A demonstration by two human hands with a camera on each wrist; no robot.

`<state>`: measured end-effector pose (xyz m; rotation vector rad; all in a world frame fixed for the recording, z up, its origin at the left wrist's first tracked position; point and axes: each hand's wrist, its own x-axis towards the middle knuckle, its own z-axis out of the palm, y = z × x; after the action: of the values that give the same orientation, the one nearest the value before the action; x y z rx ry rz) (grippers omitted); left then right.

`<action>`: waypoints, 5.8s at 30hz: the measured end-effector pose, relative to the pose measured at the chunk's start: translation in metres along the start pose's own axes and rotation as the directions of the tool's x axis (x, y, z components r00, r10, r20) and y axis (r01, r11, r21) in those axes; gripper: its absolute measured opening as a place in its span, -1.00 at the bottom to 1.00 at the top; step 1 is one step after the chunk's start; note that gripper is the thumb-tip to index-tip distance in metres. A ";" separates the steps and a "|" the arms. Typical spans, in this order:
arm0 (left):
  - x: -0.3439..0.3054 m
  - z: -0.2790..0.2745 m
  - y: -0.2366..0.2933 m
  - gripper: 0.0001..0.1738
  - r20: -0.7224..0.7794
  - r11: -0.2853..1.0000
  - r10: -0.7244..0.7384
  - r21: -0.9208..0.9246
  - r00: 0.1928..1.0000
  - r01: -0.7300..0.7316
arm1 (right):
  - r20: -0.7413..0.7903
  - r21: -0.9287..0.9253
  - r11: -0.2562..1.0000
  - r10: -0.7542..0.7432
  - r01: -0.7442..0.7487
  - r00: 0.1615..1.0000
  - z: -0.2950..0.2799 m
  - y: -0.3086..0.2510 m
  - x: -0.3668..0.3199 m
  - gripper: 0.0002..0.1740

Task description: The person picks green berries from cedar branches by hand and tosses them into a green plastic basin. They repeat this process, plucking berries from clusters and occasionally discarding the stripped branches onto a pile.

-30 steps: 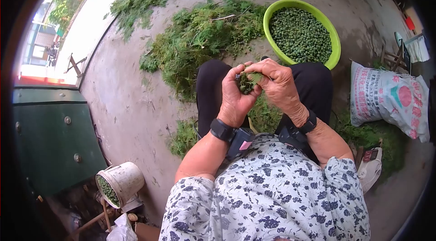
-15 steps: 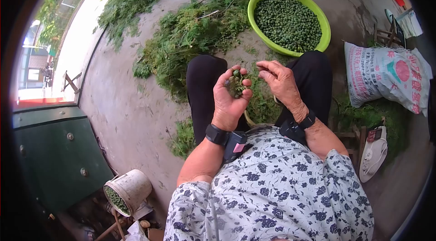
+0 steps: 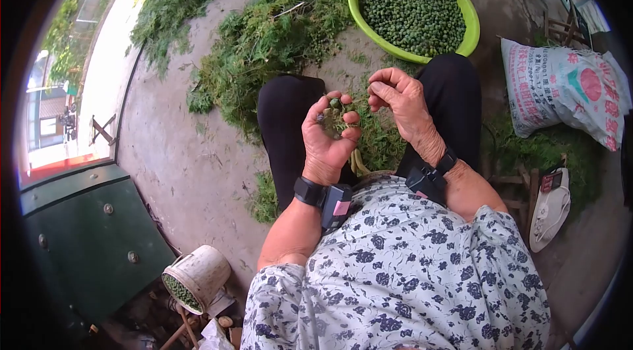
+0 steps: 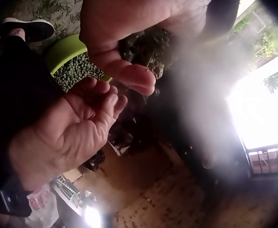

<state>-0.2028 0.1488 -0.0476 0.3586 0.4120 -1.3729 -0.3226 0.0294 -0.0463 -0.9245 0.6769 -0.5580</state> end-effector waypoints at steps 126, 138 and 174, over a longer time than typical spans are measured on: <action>0.016 -0.006 -0.012 -0.47 -0.010 0.987 0.137 0.092 0.991 -0.135 | 0.356 -0.635 0.633 -0.268 0.442 0.895 0.007 0.008 -0.013 -0.80; 0.014 -0.011 -0.011 -0.59 -0.050 0.989 0.052 0.142 0.997 -0.044 | 0.262 -0.639 0.647 -0.325 0.416 0.909 0.011 0.007 -0.004 -0.79; 0.017 -0.005 -0.010 -0.49 0.015 0.983 0.155 0.093 0.988 -0.155 | 0.173 -0.434 0.901 0.075 0.008 0.982 0.005 0.003 -0.004 -0.83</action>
<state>-0.2104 0.1346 -0.0602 0.4534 0.3076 -1.2434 -0.3213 0.0359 -0.0454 -1.3626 0.6570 -0.2847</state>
